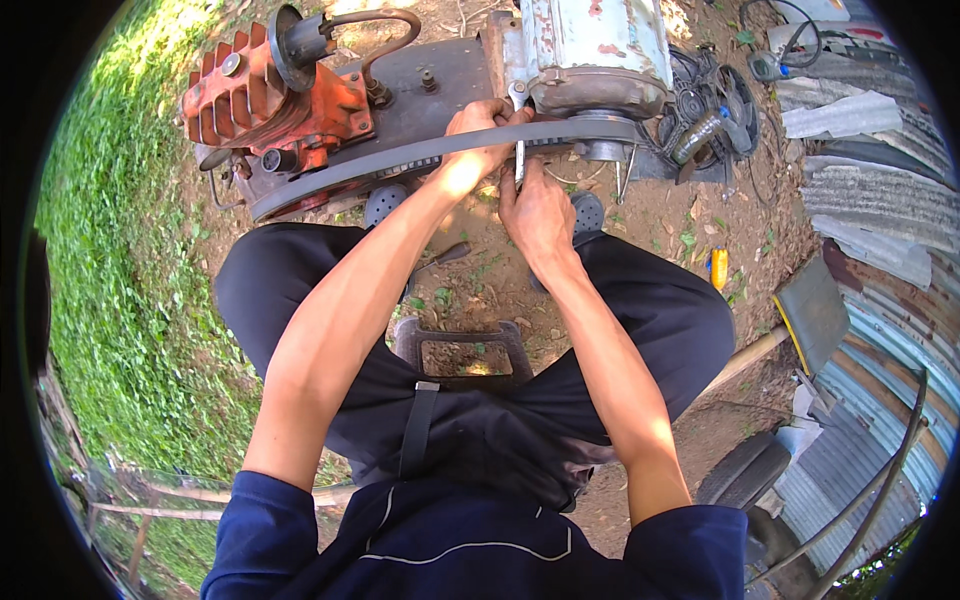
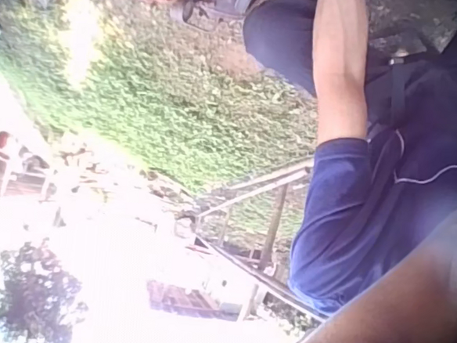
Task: The person uses a wrench to loosen and remove bolts from a motor assembly on top of a compressor tank, adjusts a drive belt, and places the bolts back in position.
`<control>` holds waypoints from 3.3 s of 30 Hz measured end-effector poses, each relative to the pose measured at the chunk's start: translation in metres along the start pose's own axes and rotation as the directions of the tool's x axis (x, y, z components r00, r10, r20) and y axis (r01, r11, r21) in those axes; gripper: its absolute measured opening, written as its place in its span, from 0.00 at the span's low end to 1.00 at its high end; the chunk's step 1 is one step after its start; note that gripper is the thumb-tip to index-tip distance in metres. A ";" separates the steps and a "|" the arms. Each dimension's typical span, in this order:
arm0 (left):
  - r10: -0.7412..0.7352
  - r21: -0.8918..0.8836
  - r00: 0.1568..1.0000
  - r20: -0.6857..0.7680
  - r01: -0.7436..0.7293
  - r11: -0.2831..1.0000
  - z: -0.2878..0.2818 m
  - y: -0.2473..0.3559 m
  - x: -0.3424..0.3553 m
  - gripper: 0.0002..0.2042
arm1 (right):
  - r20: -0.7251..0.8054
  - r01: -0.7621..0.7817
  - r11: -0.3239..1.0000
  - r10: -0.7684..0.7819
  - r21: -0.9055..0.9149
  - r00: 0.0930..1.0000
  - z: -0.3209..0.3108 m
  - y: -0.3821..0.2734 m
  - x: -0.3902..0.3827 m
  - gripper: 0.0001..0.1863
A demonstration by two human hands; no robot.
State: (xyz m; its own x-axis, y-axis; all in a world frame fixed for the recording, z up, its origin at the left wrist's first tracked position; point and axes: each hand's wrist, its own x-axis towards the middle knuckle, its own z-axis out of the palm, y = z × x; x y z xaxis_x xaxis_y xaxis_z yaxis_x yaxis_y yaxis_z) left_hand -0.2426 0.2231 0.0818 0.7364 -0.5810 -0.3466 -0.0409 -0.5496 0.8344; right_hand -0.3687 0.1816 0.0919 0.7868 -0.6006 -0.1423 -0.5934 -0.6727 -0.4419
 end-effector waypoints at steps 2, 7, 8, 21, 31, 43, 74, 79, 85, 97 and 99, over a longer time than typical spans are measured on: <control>0.008 0.069 0.999 -0.049 -0.004 0.998 0.004 0.002 0.002 0.22 | 0.058 -0.022 0.999 0.024 -0.043 0.998 -0.010 -0.004 0.002 0.16; 0.155 0.150 0.982 -0.109 -0.138 0.979 0.014 0.000 -0.006 0.20 | 0.081 -0.117 0.991 0.123 -0.066 0.989 -0.007 -0.001 0.011 0.22; 0.219 0.168 0.963 -0.160 -0.192 0.967 0.017 -0.003 -0.007 0.20 | 0.084 -0.130 0.988 0.137 -0.081 0.987 -0.006 -0.002 0.011 0.24; 0.205 0.254 0.976 -0.068 -0.181 0.950 0.029 -0.011 -0.010 0.20 | -0.316 0.002 0.981 0.060 0.195 0.947 0.018 0.043 0.012 0.65; 0.351 0.322 0.936 -0.005 -0.330 0.887 0.033 -0.022 -0.011 0.21 | -0.334 0.306 0.844 -0.162 0.442 0.929 0.032 0.062 0.025 0.57; 0.249 0.394 0.967 -0.059 -0.207 0.896 0.046 -0.010 -0.017 0.18 | -0.306 0.400 0.796 -0.282 0.454 0.909 0.025 0.060 0.023 0.53; 0.375 0.086 0.819 -0.433 -0.377 0.922 -0.008 -0.022 0.036 0.13 | 0.123 -0.314 0.589 0.342 0.745 0.932 0.014 0.026 0.016 0.23; 0.435 -0.045 0.855 -0.283 -0.464 0.884 0.001 -0.026 0.045 0.12 | 0.295 -0.377 0.670 0.239 0.640 0.925 0.005 0.016 0.018 0.17; 0.539 0.093 0.830 -0.142 -0.531 0.842 -0.007 -0.026 0.043 0.12 | 0.376 -0.421 0.359 0.191 0.833 0.907 0.020 0.006 0.018 0.19; 0.513 0.341 0.858 -0.014 -0.479 0.809 -0.019 -0.016 0.044 0.13 | 0.473 -0.494 0.267 0.141 0.828 0.870 0.014 -0.004 0.017 0.20; 0.502 0.326 0.865 -0.019 -0.469 0.821 -0.019 -0.014 0.045 0.13 | 0.522 -0.544 0.149 0.166 0.826 0.837 0.011 -0.012 0.016 0.21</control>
State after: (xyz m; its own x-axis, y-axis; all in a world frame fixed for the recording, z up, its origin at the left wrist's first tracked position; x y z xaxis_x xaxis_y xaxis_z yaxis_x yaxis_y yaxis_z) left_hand -0.1964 0.2165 0.0625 0.6292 -0.7667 0.1275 -0.5992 -0.3741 0.7078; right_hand -0.3465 0.1849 0.0853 0.6484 -0.3888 -0.6545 -0.3764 0.5835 -0.7196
